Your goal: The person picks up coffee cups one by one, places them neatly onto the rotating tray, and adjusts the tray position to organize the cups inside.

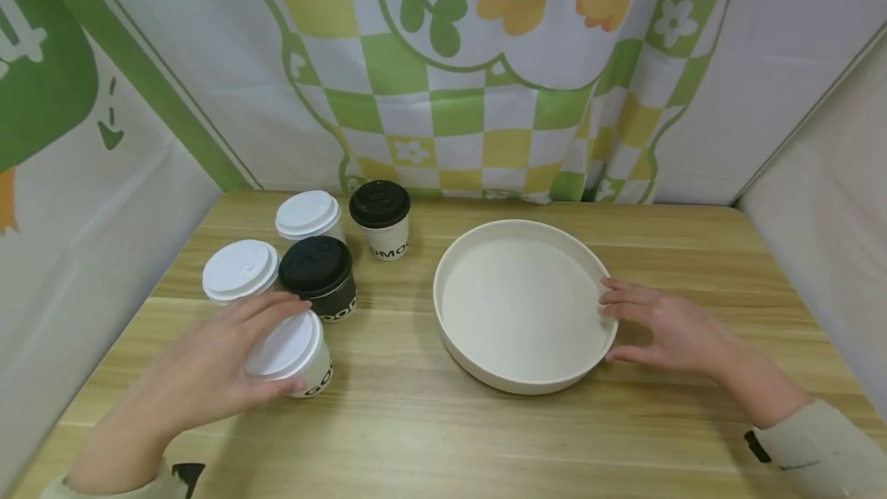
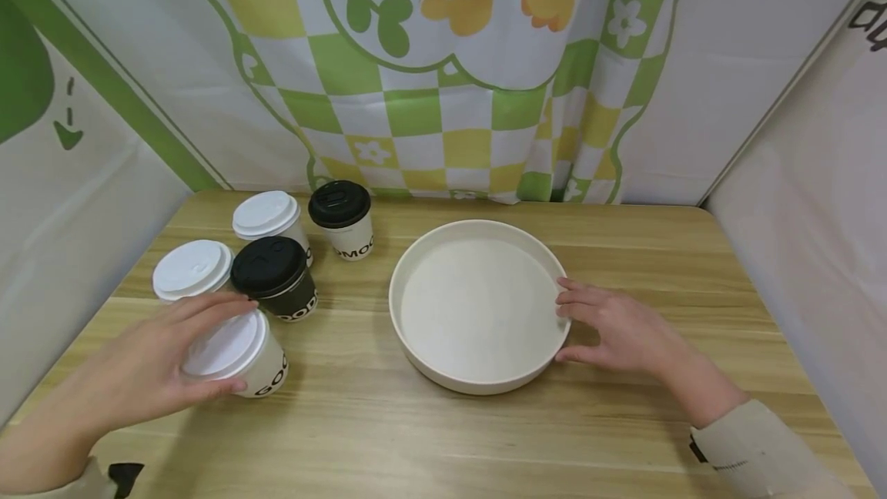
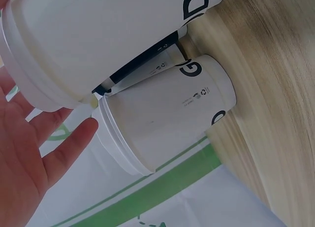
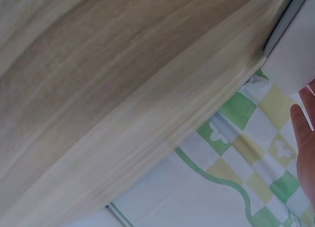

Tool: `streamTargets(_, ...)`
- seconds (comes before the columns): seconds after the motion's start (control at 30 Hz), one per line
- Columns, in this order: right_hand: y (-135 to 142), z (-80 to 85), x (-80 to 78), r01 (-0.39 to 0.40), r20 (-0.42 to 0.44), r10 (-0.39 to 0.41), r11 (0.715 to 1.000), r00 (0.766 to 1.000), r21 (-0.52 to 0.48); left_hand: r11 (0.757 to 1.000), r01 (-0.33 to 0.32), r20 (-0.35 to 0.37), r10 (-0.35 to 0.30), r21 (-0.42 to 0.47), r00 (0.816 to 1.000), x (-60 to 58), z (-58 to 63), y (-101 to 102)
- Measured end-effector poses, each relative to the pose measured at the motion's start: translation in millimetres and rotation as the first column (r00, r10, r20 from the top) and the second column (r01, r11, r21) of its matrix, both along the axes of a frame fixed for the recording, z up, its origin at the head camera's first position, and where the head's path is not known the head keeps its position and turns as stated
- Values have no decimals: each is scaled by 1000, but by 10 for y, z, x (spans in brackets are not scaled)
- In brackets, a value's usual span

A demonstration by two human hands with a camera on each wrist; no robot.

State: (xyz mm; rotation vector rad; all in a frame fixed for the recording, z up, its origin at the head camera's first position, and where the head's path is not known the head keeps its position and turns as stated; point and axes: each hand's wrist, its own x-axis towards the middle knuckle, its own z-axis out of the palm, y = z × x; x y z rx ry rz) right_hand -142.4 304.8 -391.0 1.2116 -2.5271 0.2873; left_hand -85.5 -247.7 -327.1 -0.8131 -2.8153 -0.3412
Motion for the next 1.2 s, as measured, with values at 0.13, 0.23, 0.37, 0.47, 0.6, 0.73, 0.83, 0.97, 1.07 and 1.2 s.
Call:
streamTargets(0.13,3,-9,-1,1,-7,-1,1000,1000,2,1000,14,16,-14,12,1000,2,-14,0)
streamTargets(0.23,7,-20,-9,-2,-20,2,1000,1000,-4,999,27,13,-28,25,1000,-3,-21,0)
streamTargets(0.37,12,-34,-28,-16,-37,15,1000,999,-23,998,47,-11,-47,30,999,-18,-26,3)
streamTargets(0.47,15,-36,-36,-22,-47,21,999,999,-26,998,56,-26,-55,28,998,-28,-24,6)
streamTargets(0.6,15,-35,-35,-18,-46,17,1000,999,-23,997,68,-41,-67,26,997,-38,-9,15)
streamTargets(0.73,12,-36,-34,-18,-41,17,1000,999,-25,996,83,-53,-82,26,995,-43,23,41)
streamTargets(0.83,12,-38,-35,-17,-39,16,1000,999,-22,995,98,-57,-96,25,994,-46,60,82)
streamTargets(0.97,15,-39,-34,-12,-32,12,1000,999,-17,993,114,-52,-113,15,992,-52,134,166)
streamTargets(1.07,17,-39,-25,-6,-28,6,1000,1000,-12,992,127,-42,-127,11,991,-61,191,232)
streamTargets(1.2,18,-44,-8,4,-25,-4,1000,1000,-10,989,144,-35,-144,16,989,-85,244,301)
